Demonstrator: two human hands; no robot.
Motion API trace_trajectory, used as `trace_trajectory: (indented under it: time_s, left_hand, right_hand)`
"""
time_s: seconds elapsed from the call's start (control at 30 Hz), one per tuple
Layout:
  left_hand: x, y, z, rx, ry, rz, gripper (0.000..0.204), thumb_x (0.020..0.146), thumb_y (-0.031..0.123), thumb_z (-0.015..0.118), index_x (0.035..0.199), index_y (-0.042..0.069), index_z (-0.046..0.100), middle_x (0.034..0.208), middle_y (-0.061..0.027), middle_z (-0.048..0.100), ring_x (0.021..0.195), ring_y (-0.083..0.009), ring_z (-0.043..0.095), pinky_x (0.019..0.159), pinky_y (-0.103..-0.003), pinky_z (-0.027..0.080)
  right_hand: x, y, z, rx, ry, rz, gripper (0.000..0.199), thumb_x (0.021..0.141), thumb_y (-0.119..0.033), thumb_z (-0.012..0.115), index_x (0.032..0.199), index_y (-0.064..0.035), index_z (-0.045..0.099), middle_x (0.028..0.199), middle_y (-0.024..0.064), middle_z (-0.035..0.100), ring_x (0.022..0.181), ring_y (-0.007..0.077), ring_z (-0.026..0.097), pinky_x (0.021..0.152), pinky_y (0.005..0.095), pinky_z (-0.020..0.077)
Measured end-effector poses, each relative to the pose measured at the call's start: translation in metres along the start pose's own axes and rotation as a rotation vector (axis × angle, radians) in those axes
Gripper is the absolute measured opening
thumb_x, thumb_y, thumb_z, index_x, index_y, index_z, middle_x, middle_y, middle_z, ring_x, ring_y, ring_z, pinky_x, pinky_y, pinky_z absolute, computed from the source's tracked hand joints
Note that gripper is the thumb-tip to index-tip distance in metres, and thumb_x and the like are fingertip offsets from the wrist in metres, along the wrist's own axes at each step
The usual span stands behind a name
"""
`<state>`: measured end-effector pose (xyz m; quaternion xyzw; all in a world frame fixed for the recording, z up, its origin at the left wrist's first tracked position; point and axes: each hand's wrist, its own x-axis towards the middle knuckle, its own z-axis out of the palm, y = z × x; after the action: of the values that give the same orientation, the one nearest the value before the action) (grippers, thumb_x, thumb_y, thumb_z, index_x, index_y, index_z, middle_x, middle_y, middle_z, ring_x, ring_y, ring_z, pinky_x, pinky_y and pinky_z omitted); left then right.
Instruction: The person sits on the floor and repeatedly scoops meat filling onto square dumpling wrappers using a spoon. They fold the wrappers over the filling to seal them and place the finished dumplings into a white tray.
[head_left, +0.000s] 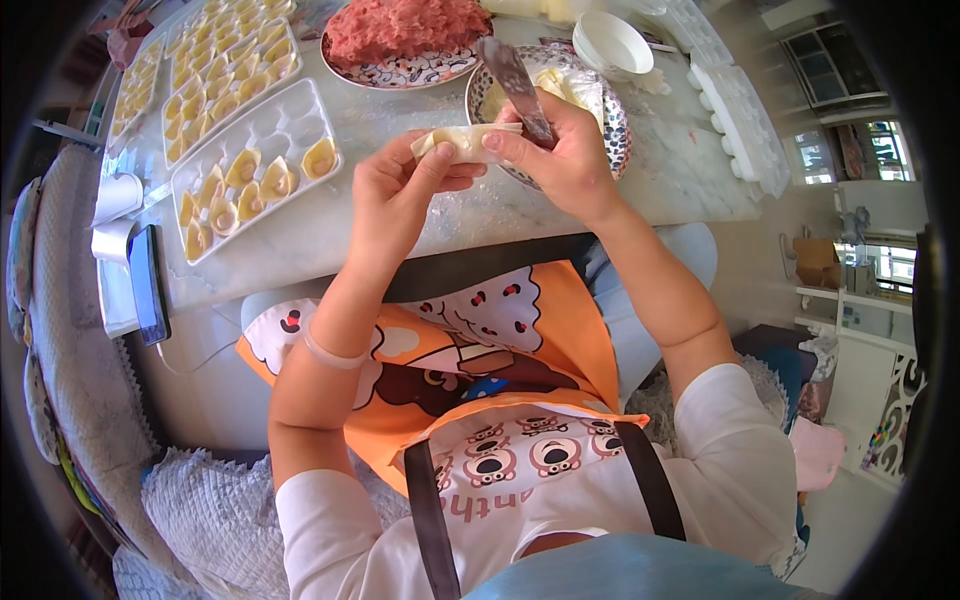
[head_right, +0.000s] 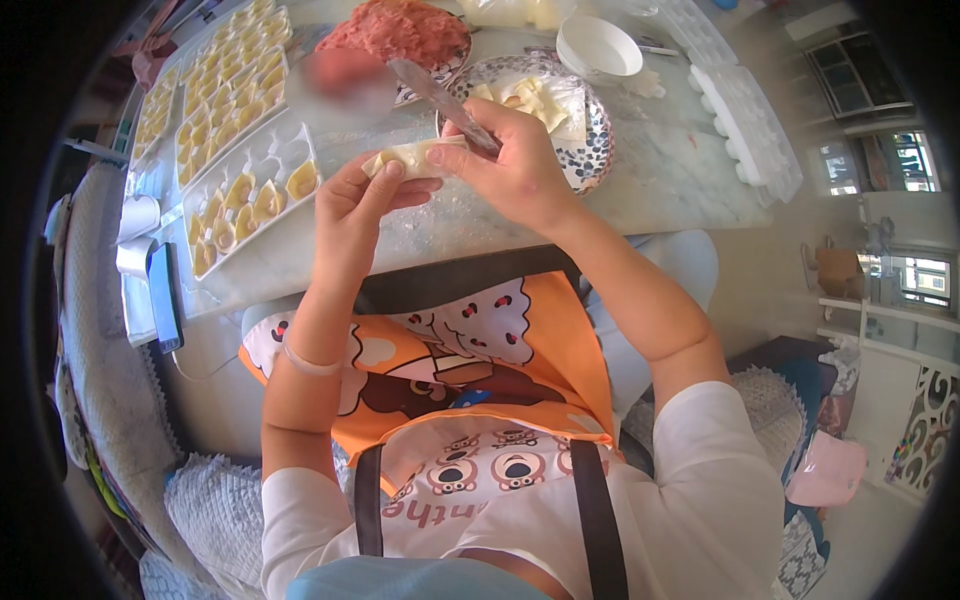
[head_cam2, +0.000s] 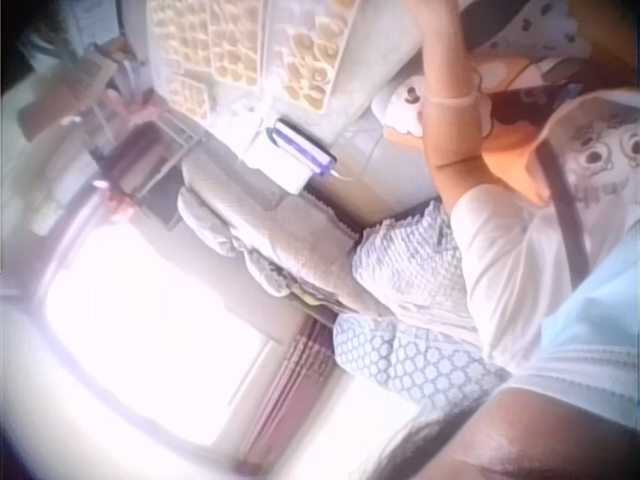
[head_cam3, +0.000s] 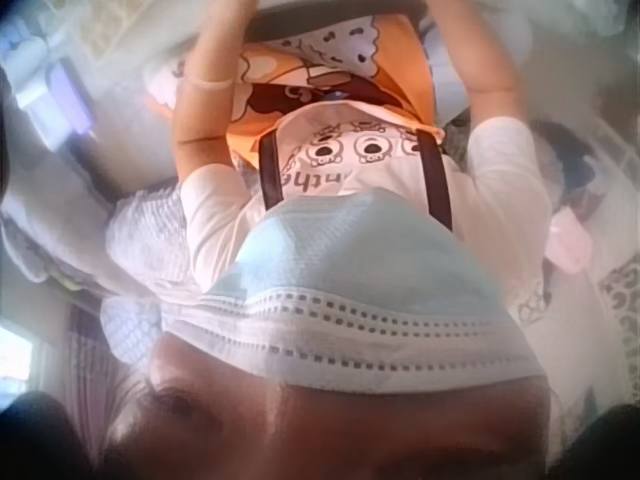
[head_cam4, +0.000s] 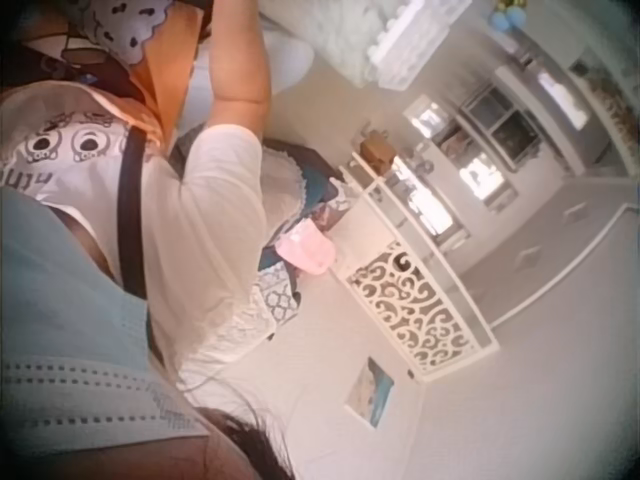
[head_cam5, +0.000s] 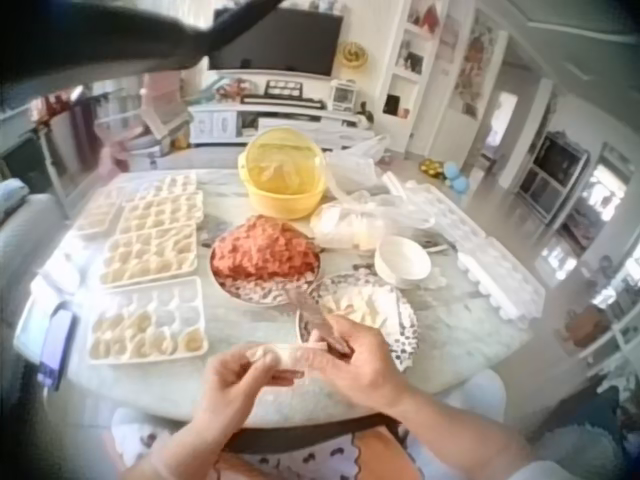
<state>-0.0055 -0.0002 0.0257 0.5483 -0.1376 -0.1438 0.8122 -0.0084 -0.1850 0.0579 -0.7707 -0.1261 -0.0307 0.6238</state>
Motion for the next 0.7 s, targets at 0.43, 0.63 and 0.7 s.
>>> trace_trajectory:
  time_s: [0.43,0.63,0.7]
  left_hand:
    - [-0.0024,-0.0016,-0.0004,0.223,0.195,0.120,0.019,0.094,0.013,0.054,0.095,-0.005,0.062,0.075,-0.0057,0.063,0.059,-0.0081,0.055,0.055,-0.021,0.047]
    - [-0.0020,0.0014,-0.0020,0.115,0.146,0.036,0.023,0.094,0.018,0.056,0.088,-0.004,0.062,0.072,-0.0051,0.061,0.058,-0.0068,0.053,0.052,-0.021,0.042]
    - [0.0016,0.0011,-0.0067,-0.198,0.117,-0.098,0.024,0.093,0.021,0.058,0.087,-0.002,0.062,0.073,-0.0042,0.061,0.061,-0.0066,0.053,0.054,-0.021,0.042]
  right_hand:
    - [-0.0004,-0.0009,0.0038,-0.154,-0.138,0.062,0.023,0.081,-0.020,0.072,0.083,0.0021,0.063,0.064,-0.0008,0.055,0.060,0.0030,0.045,0.052,0.0215,0.0368]
    - [0.0024,-0.0031,0.0071,-0.206,-0.166,0.014,0.022,0.083,-0.020,0.070,0.081,0.0009,0.065,0.061,-0.0007,0.054,0.058,0.0041,0.044,0.051,0.0228,0.0353]
    - [0.0020,-0.0013,0.0089,-0.157,-0.101,0.011,0.021,0.083,-0.021,0.069,0.081,0.0004,0.065,0.061,-0.0014,0.054,0.059,0.0040,0.044,0.051,0.0231,0.0354]
